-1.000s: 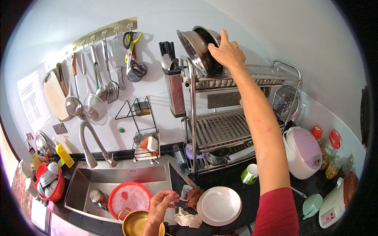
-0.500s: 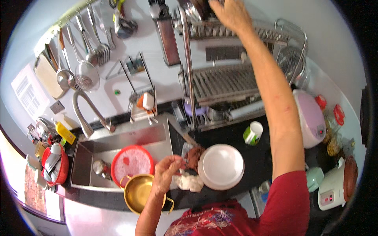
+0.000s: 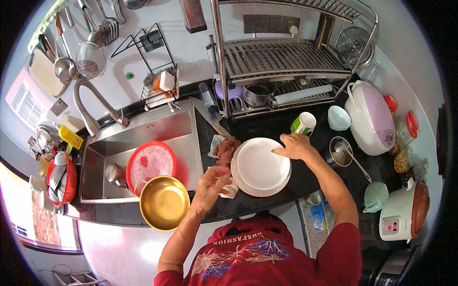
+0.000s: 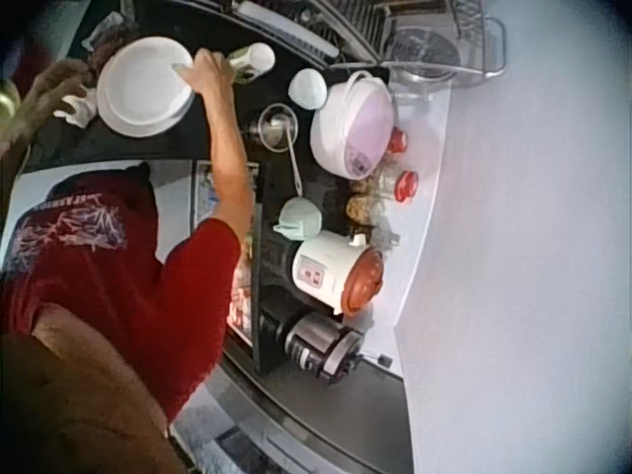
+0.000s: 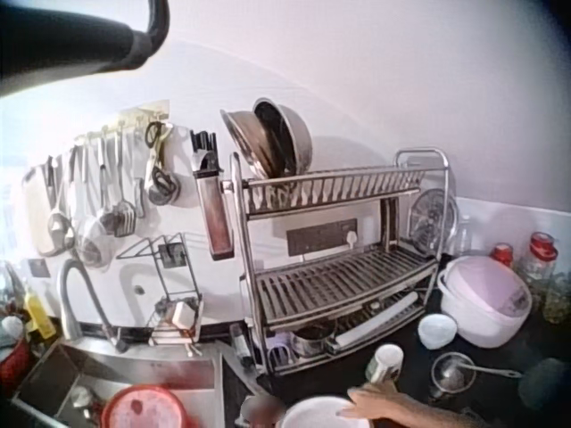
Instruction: The person dries various kitchen items, including a metal pot, a gold-colored pan, white bowls, and a white plate, using a cloth. After drying each item, they place it onto a metal dish rack located next to the sink.
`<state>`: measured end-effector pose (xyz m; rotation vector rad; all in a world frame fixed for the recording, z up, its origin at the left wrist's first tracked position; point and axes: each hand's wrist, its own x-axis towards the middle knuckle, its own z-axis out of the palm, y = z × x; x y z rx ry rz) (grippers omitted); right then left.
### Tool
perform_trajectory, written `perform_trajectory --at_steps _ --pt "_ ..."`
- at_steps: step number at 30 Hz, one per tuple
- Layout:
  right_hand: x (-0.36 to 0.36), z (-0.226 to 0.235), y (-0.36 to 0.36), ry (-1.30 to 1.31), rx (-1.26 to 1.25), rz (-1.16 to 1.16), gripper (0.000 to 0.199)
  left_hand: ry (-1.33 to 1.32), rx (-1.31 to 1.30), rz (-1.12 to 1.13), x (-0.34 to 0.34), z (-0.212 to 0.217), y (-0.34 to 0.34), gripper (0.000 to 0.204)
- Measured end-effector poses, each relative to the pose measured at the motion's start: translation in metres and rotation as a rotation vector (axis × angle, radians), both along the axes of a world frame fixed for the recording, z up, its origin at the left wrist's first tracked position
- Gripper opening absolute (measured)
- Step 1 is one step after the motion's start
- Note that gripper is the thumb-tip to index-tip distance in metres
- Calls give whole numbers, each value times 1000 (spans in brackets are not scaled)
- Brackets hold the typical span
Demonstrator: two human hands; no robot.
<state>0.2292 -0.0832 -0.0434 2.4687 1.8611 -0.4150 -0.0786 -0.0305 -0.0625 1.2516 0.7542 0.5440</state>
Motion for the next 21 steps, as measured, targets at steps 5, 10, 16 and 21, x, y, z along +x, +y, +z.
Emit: perform_trajectory --at_steps 5,10,16,21 --pt "12 -39 -11 587 -3 -164 41 38 -44 -34 10 -21 -18 56" --pt "5 -44 -19 698 82 -161 35 102 -10 75 22 -20 -27 60" --pt "2 -52 -31 703 160 -216 37 46 -23 85 20 -23 -24 61" --pt "4 -62 -36 634 141 -250 38 63 -10 44 24 -28 -23 56"
